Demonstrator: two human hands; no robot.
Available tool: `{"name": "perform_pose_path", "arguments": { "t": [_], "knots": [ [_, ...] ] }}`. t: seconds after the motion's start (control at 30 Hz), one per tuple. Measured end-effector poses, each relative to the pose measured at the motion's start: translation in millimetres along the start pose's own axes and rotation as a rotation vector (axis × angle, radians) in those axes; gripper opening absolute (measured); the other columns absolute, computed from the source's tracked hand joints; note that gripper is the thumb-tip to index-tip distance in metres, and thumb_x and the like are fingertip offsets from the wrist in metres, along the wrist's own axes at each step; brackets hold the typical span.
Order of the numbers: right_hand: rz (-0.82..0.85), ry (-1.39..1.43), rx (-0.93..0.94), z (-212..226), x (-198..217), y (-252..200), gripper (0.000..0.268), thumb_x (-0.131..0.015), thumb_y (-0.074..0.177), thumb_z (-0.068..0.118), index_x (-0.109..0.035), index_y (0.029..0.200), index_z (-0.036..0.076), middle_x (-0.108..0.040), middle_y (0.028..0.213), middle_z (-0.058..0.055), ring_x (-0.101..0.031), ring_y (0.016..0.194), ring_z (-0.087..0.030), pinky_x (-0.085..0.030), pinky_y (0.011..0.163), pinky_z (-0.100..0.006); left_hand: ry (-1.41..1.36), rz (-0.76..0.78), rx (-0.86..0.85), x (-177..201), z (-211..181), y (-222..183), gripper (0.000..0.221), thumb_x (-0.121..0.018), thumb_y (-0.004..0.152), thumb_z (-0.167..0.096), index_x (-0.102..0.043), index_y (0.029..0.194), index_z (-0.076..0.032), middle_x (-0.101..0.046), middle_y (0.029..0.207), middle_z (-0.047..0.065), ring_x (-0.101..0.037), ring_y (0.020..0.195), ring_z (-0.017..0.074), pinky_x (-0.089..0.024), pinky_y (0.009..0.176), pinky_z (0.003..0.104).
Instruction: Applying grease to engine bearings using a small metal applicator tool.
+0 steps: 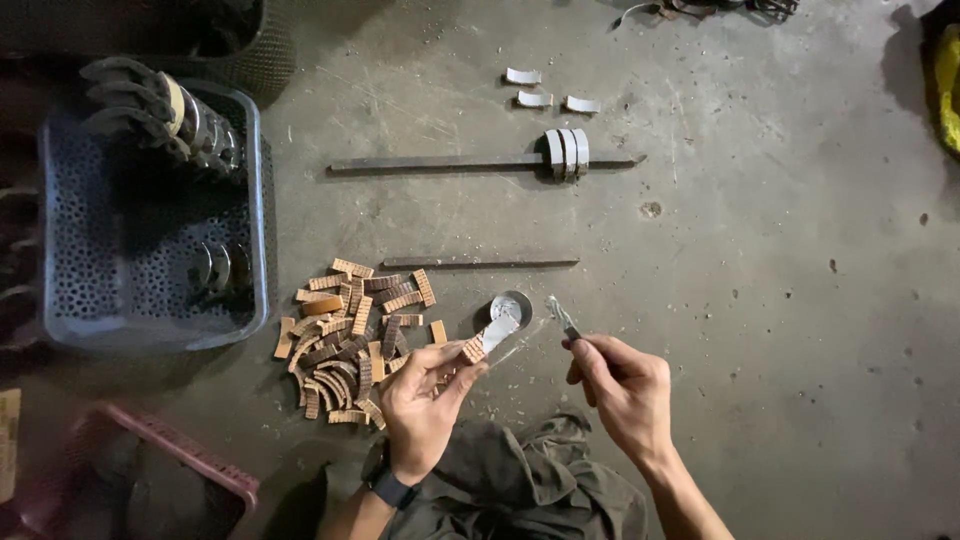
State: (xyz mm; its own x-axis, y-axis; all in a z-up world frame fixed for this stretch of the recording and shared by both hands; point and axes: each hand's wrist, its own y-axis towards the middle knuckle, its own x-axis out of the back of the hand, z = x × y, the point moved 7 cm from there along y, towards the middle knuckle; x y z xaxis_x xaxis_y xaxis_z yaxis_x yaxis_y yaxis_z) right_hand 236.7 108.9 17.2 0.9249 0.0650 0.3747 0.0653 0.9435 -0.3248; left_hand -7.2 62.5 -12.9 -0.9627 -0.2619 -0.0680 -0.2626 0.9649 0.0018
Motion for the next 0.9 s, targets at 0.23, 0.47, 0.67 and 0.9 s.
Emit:
{"name": "perform_pose_path", "arguments": {
  "t": [0.23, 0.47, 0.67, 0.9],
  "knots": [
    [0.220, 0.123, -0.257, -29.4, -36.9, -13.2, 0.025, -0.064, 0.094, 0.020, -0.079, 0.097, 0.000, -0.072, 0.064, -0.003, -0.058, 0.050, -0.007, -0.045, 0.042, -0.026, 0.377, 0.018, -0.187, -4.4, -5.9, -6.7, 0.025, -0.086, 0.081, -0.005, -0.065, 0.092, -0.001, -0.079, 0.101, 0.014, -0.078, 0.090, 0.0175, -0.063, 0.076, 0.029],
    [0.334, -0.070, -0.265, -16.1, -31.2, -0.5, 0.025, -0.069, 0.094, 0.023, -0.083, 0.092, 0.002, -0.067, 0.058, -0.002, -0.055, 0.050, -0.008, -0.041, 0.043, -0.027, 0.308, -0.015, -0.150, 1.6, -8.6, -8.6, 0.026, -0.086, 0.083, -0.005, -0.062, 0.093, -0.001, -0.079, 0.103, 0.015, -0.080, 0.090, 0.0190, -0.064, 0.077, 0.030],
    [0.179, -0.288, 0.135, 14.1, -29.3, -15.9, 0.018, -0.069, 0.092, 0.017, -0.082, 0.095, 0.005, -0.072, 0.060, -0.003, -0.060, 0.047, -0.008, -0.047, 0.041, -0.028, 0.396, -0.042, -0.277, 0.1, -17.3, -9.1, 0.030, -0.088, 0.081, -0.007, -0.059, 0.089, -0.002, -0.078, 0.102, 0.016, -0.080, 0.090, 0.0190, -0.064, 0.075, 0.030],
    [0.118, -0.277, 0.194, 20.9, -34.9, -10.4, 0.018, -0.069, 0.092, 0.017, -0.080, 0.099, 0.004, -0.073, 0.063, -0.004, -0.065, 0.049, -0.008, -0.051, 0.044, -0.028, 0.472, 0.075, -0.466, -7.0, -9.4, -22.1, 0.033, -0.088, 0.083, -0.007, -0.057, 0.095, -0.006, -0.076, 0.108, 0.017, -0.079, 0.095, 0.0206, -0.063, 0.077, 0.030]
  ]
}}
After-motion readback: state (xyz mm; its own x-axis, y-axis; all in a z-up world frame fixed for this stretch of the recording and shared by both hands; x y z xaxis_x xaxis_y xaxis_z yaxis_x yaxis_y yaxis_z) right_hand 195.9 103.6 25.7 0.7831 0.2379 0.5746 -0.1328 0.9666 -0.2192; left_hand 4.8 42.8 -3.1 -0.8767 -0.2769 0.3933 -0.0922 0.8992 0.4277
